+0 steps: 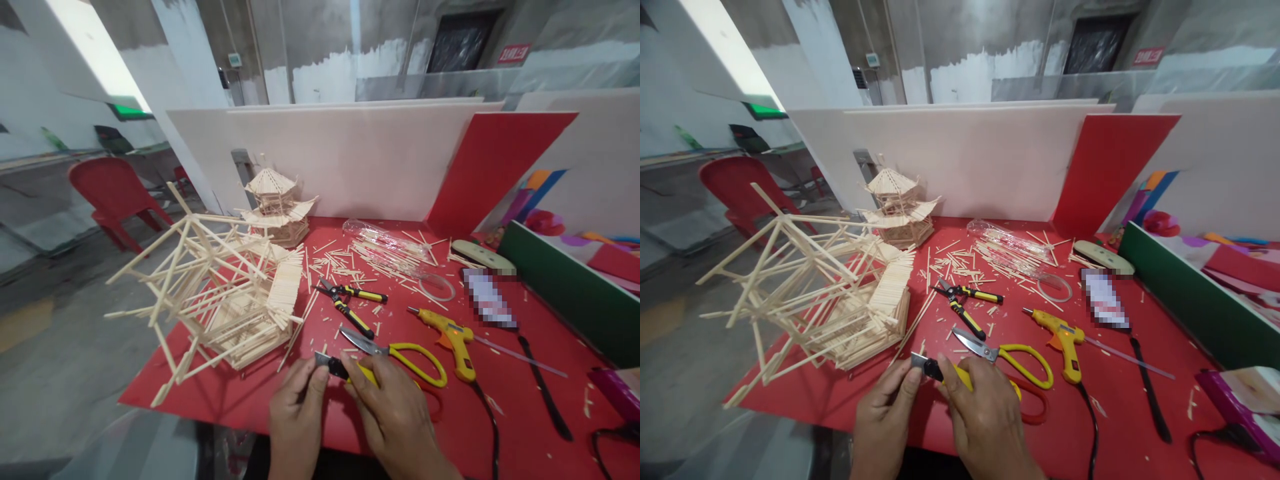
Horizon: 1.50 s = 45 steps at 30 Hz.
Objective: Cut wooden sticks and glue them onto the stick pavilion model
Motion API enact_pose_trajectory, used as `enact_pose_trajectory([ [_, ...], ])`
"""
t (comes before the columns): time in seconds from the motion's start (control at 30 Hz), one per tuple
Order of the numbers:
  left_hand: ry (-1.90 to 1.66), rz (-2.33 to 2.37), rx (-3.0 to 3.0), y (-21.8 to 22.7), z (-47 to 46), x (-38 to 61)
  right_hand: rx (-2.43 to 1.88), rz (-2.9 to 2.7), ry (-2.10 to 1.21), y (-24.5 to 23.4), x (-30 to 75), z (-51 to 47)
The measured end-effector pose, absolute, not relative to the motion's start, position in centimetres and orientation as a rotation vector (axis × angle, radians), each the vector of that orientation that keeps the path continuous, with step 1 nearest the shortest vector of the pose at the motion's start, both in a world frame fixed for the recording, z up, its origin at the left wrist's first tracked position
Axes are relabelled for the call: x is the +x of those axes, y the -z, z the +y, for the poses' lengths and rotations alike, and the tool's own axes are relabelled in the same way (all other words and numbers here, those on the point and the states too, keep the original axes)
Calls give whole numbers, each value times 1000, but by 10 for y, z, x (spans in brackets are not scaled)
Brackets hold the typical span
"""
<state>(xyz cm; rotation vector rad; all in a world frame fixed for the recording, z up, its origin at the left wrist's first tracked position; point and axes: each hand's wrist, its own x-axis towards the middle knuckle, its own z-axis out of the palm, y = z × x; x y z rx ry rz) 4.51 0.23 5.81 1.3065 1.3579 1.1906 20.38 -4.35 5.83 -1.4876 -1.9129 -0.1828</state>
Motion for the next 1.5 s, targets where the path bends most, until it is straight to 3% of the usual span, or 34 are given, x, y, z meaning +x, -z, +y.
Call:
enact_pose_trajectory([
  [0.57, -1239, 1323, 1295, -54, 4, 46, -1525, -1917, 301, -57, 199, -42],
  [0.77, -1114, 1365, 1298, -50, 11, 42, -1556, -1853, -142, -55, 203, -42],
  [1.03, -994, 1410, 1784, -42, 16, 25, -1739, -1820, -483, -52, 204, -46],
  [1.27, -933, 1549, 2239, -21, 11, 23, -1904, -2012, -335, -41, 196, -51],
  [1.5, -953, 1499, 2027, -28, 14, 23, -1894, -2001, -312, -42, 194, -47],
])
